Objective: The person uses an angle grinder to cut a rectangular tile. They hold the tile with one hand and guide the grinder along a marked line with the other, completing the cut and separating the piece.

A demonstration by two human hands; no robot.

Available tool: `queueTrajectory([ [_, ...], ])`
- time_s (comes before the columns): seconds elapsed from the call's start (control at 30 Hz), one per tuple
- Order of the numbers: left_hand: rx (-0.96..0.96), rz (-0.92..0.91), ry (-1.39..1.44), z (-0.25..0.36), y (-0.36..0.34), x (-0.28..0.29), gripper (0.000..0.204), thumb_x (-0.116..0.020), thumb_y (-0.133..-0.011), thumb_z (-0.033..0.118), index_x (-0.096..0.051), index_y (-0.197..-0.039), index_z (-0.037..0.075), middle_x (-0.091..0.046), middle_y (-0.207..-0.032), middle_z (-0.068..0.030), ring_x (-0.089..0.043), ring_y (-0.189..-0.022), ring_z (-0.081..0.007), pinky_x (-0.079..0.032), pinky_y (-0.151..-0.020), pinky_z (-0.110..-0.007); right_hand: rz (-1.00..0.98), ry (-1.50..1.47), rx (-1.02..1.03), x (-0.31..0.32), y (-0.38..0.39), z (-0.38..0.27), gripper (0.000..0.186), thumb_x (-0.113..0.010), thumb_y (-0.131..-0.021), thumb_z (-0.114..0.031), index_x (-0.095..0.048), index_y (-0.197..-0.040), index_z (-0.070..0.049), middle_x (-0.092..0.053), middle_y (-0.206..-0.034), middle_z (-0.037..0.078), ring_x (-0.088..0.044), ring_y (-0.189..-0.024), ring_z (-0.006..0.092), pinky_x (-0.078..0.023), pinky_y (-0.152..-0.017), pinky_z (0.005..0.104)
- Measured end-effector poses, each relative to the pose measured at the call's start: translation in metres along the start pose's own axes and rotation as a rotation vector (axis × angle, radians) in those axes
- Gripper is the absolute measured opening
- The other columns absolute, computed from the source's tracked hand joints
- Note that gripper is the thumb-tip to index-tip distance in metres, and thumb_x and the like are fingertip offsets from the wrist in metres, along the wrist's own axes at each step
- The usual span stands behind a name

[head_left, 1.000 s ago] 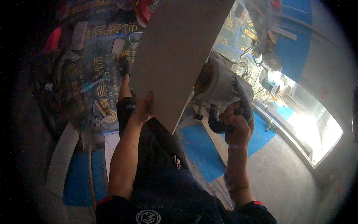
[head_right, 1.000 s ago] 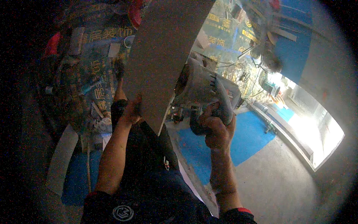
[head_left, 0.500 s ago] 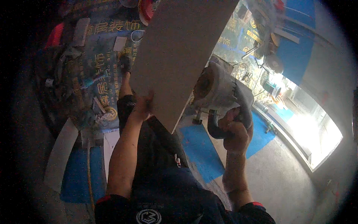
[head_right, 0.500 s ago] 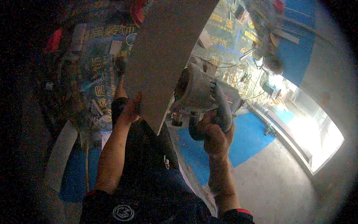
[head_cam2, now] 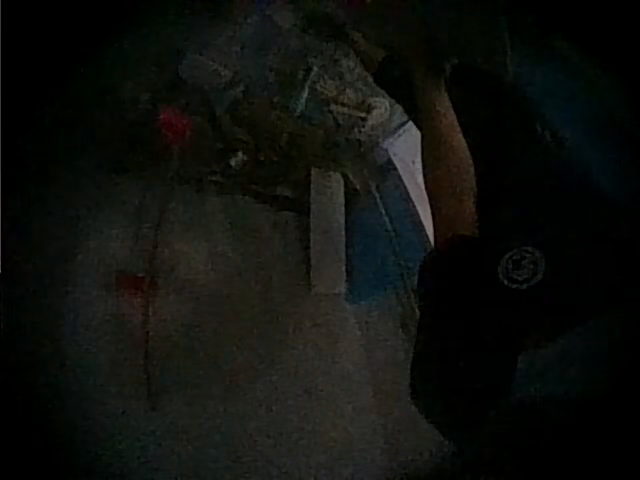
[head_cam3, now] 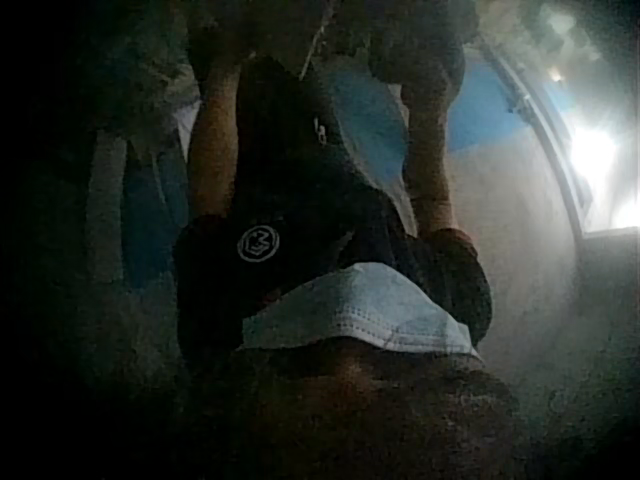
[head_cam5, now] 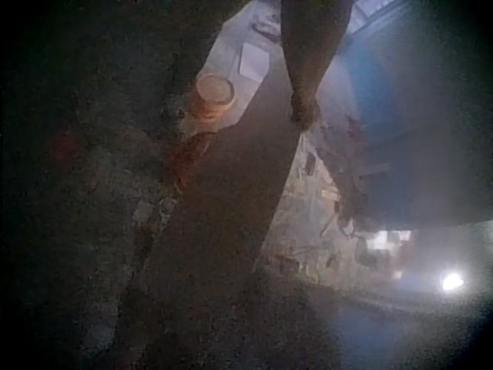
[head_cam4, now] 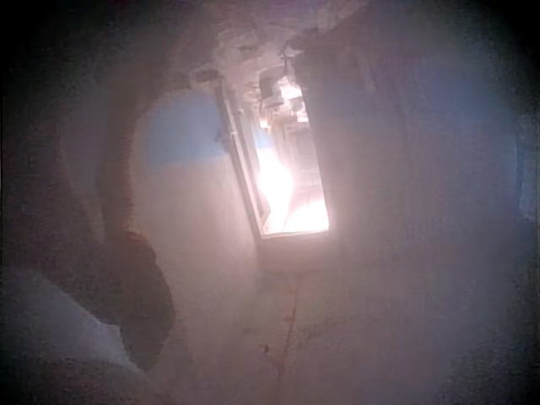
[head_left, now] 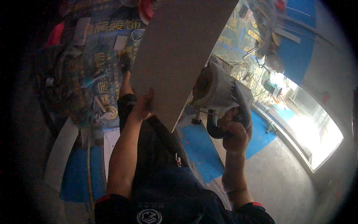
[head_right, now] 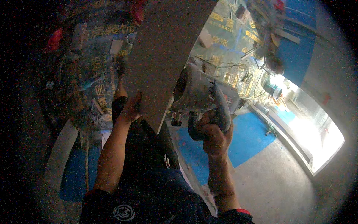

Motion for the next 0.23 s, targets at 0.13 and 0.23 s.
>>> queueTrajectory([
  [0.13, -0.022, 0.003, 0.012, 0.0006, -0.0001, -0.0034, 0.065, -0.053, -0.099, 0.043, -0.033, -0.146, 0.004, -0.046, -0.145, -0.0118, -0.048, -0.129, -0.0323, -0.044, -0.103, -0.052, -0.035, 0.012, -0.006, 0.0028, 0.0025, 0.0017, 0.079, -0.055, -0.066, -0.008, -0.041, -0.142, 0.008, -0.053, -0.069, 0.005, -0.054, -0.057, 0.0132, -0.043, -0.051, 0.0242],
  [0.23, -0.130, -0.134, -0.261, 0.0048, 0.0045, -0.0034, 0.068, -0.053, -0.098, 0.046, -0.029, -0.149, 0.008, -0.041, -0.149, -0.0120, -0.043, -0.134, -0.0324, -0.039, -0.105, -0.058, -0.018, -0.009, 0.004, 0.0008, 0.0041, 0.0034, 0.079, -0.055, -0.066, -0.008, -0.041, -0.142, 0.008, -0.053, -0.069, 0.005, -0.054, -0.057, 0.0135, -0.043, -0.051, 0.0243],
])
Point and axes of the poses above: each hand's wrist, its own y-axis away from the middle knuckle, its own x-axis out of the back of the hand, z = x × y, the point moved 7 cm from there along -y, towards the middle knuckle
